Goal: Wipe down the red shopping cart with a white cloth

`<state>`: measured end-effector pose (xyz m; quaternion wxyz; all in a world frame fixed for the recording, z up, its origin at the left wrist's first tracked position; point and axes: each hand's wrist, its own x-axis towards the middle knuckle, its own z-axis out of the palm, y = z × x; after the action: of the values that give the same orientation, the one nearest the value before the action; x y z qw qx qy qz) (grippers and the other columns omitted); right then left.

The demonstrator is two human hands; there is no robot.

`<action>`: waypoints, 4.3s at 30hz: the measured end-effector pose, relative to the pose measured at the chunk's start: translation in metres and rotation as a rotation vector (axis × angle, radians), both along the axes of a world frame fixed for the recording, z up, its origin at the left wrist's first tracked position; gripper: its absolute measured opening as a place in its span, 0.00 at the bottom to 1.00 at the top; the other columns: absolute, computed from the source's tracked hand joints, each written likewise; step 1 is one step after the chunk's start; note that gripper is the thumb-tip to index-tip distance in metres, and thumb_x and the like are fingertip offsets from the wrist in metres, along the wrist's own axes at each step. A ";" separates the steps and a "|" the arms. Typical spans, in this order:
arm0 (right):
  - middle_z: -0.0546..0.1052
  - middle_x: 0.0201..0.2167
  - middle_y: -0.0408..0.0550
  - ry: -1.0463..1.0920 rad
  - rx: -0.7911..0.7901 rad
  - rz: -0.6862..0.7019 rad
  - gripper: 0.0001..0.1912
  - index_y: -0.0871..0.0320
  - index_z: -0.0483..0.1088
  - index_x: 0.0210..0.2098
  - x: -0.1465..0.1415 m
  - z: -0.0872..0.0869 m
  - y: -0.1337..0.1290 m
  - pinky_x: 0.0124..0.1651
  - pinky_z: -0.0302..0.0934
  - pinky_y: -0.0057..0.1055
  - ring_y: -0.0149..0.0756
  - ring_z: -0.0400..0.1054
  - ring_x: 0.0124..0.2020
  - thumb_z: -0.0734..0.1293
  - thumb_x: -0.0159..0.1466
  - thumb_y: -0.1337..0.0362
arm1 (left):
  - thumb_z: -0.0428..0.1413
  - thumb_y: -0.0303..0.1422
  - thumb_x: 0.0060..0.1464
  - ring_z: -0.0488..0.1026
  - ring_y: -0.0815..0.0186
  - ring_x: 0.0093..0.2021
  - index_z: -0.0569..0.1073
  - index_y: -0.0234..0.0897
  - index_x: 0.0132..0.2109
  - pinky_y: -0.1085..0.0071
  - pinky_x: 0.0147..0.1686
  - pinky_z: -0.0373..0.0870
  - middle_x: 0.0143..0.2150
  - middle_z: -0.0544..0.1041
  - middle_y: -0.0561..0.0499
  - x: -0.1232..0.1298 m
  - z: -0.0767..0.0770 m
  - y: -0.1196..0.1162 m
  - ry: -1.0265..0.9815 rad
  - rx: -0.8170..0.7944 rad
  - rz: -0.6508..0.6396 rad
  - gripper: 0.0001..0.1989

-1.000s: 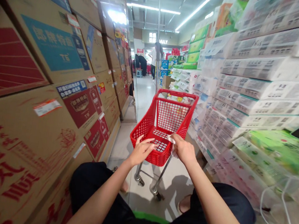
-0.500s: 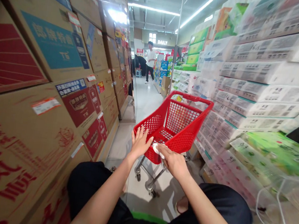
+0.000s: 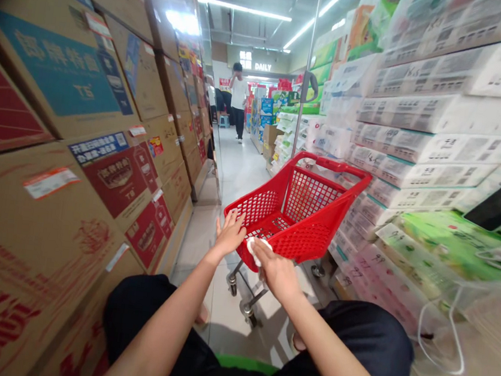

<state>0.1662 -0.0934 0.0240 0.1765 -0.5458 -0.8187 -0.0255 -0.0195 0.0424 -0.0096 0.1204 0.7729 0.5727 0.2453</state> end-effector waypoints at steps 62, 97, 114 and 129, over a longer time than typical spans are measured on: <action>0.67 0.68 0.40 -0.057 0.042 -0.216 0.26 0.41 0.62 0.67 0.061 0.033 0.040 0.50 0.72 0.36 0.39 0.75 0.53 0.57 0.70 0.63 | 0.45 0.27 0.60 0.38 0.60 0.77 0.53 0.44 0.74 0.53 0.73 0.39 0.77 0.48 0.50 -0.091 0.011 0.028 0.175 -0.014 -0.258 0.36; 0.63 0.70 0.37 -0.073 0.098 -0.157 0.33 0.40 0.55 0.71 0.054 0.018 0.020 0.46 0.73 0.31 0.36 0.75 0.54 0.59 0.68 0.67 | 0.47 0.46 0.71 0.62 0.64 0.70 0.69 0.48 0.65 0.53 0.73 0.41 0.67 0.70 0.52 -0.033 0.050 -0.024 0.133 0.159 -0.797 0.21; 0.62 0.70 0.39 -0.138 0.141 -0.267 0.34 0.38 0.53 0.71 0.067 0.014 0.023 0.39 0.76 0.34 0.39 0.78 0.47 0.58 0.69 0.66 | 0.42 0.29 0.72 0.81 0.60 0.43 0.60 0.44 0.69 0.66 0.43 0.76 0.50 0.80 0.44 0.044 0.041 -0.069 0.435 0.267 -0.273 0.22; 0.63 0.70 0.41 -0.173 0.215 -0.475 0.29 0.42 0.56 0.70 0.128 0.049 0.041 0.36 0.72 0.33 0.40 0.78 0.46 0.58 0.70 0.60 | 0.39 0.44 0.73 0.81 0.60 0.46 0.66 0.56 0.67 0.67 0.45 0.75 0.54 0.81 0.52 -0.007 0.037 -0.038 0.367 0.267 -0.255 0.22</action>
<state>0.2939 -0.0524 0.0729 0.1520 -0.6965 -0.6723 -0.1994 -0.0261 0.0043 0.0277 -0.0585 0.8794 0.4455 0.1572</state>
